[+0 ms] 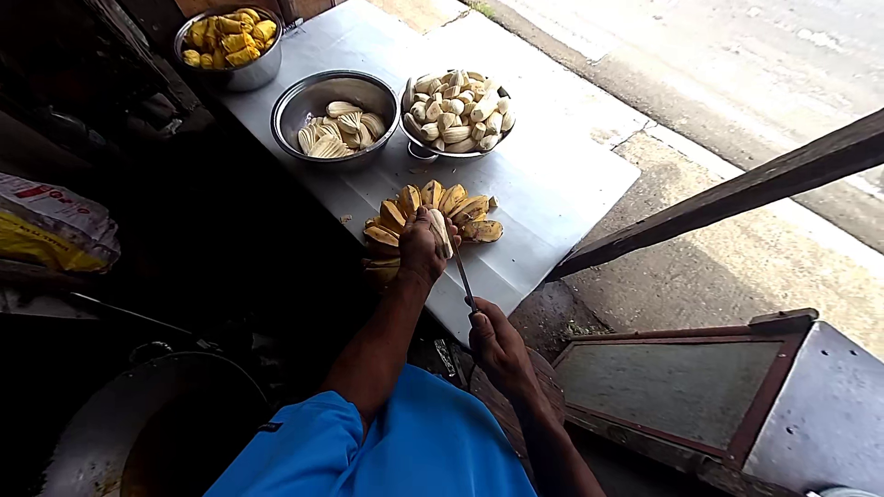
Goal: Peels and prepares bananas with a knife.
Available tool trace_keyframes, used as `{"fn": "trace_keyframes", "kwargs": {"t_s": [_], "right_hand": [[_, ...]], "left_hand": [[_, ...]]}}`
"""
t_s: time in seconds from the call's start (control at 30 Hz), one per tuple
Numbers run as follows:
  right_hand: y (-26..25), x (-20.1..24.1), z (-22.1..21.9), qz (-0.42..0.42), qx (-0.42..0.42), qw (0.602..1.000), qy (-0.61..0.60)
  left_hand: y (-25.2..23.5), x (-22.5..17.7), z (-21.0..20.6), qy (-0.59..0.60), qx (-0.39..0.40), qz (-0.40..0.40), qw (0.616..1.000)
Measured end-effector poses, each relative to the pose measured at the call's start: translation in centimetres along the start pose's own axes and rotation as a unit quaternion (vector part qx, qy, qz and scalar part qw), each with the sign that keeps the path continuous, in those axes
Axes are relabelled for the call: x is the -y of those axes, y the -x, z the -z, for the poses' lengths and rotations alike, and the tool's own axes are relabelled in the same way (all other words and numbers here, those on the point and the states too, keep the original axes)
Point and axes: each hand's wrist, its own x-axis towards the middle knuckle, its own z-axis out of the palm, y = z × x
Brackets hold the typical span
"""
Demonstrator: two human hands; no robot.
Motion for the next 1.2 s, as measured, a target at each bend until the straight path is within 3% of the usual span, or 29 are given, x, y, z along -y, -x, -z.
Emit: {"fn": "trace_keyframes", "kwargs": {"t_s": [0.23,0.43,0.73,0.87,1.07,1.2], "right_hand": [[-0.3,-0.4,-0.3,-0.004,-0.009,0.999,0.033],[-4.3,-0.3,-0.1,-0.022,-0.03,0.992,0.124],[-3.3,-1.0,-0.4,-0.021,-0.034,0.978,0.202],[-4.6,-1.0,-0.2,-0.039,-0.025,0.983,0.179],[0.4,-0.4,1.0,-0.02,0.004,1.0,0.016],[0.7,-1.0,0.9,-0.045,0.005,0.999,-0.001]], "left_hand": [[0.4,0.2,-0.1,-0.025,0.004,-0.018,1.0],[3.2,2.0,0.2,-0.088,0.058,-0.009,0.994],[3.9,1.8,0.6,-0.147,0.049,-0.022,0.988],[3.3,2.0,0.4,-0.139,0.053,-0.003,0.989],[0.5,0.7,0.5,-0.052,0.045,0.017,0.997],[0.3,0.9,0.3,-0.056,0.042,0.008,0.998]]}}
